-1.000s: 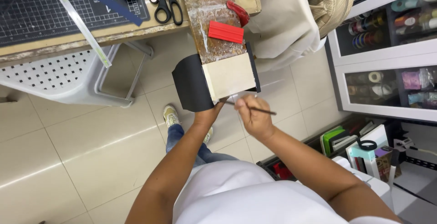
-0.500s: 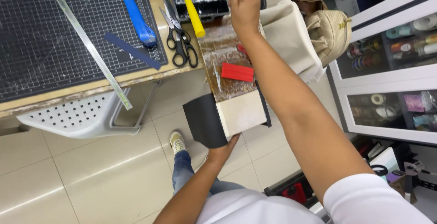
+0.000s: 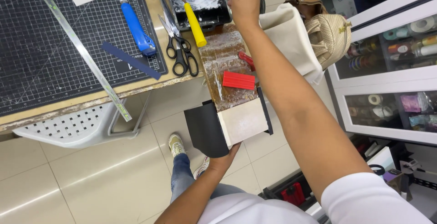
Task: Applying adhesive to a panel and attaching it to a black box using a roller and squeegee
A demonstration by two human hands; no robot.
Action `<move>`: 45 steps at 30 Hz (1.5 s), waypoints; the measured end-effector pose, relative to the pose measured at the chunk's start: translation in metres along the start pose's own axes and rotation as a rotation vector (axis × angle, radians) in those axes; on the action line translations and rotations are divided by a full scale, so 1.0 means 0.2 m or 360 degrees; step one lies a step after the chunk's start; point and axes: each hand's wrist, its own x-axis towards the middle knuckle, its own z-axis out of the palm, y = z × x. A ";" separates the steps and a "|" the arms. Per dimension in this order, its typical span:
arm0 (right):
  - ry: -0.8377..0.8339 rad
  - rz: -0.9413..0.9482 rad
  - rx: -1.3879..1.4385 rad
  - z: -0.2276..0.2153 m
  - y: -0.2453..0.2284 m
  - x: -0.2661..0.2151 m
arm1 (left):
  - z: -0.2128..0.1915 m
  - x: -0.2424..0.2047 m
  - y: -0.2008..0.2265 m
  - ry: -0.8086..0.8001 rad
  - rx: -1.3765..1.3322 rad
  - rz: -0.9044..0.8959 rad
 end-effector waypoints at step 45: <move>-0.0087 0.0027 0.0078 -1.27 0.09 -1.52 | 0.08 -0.03 -0.05 0.0045 -0.0057 -0.0150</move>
